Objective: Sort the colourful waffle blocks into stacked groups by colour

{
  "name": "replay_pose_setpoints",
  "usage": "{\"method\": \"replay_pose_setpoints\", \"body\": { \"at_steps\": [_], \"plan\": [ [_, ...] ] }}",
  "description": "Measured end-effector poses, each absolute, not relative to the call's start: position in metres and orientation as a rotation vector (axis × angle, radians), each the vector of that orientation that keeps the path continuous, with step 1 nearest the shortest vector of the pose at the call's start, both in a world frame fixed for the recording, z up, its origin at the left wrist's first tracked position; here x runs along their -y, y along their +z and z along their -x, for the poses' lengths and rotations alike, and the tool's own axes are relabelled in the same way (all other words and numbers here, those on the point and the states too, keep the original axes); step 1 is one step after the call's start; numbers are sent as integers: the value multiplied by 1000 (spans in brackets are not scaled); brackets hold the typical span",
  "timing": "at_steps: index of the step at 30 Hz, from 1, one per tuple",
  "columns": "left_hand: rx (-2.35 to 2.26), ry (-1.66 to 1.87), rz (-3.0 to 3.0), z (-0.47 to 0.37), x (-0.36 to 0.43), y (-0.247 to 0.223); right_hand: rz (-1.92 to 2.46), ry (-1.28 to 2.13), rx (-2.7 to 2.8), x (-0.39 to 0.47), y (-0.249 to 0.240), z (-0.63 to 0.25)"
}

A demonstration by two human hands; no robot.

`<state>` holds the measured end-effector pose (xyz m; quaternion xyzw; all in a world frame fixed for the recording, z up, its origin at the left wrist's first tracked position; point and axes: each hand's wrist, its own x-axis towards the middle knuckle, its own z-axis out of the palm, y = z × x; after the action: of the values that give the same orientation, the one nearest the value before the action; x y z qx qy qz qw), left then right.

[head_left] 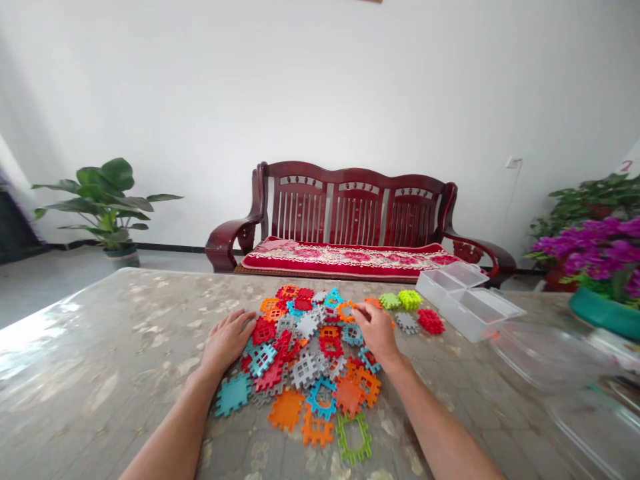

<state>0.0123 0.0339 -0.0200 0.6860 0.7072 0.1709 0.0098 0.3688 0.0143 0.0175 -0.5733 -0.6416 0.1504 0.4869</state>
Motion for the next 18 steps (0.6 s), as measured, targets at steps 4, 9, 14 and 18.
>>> {"method": "replay_pose_setpoints", "body": {
  "at_steps": [4,9,14,18],
  "plan": [
    [-2191,526,-2138,-11,-37,-23,1536,245,1345,-22,3,-419],
    [-2188,531,-2146,-9,-39,-25,1736,167,1298,-28,-12,-452],
    [-2186,540,-2154,-8,-39,-26,1881,50,1432,-26,-9,-453],
    [-2203,547,-2156,-8,-39,-25,1993,-66,1528,-20,-4,-448]
  ]
}}
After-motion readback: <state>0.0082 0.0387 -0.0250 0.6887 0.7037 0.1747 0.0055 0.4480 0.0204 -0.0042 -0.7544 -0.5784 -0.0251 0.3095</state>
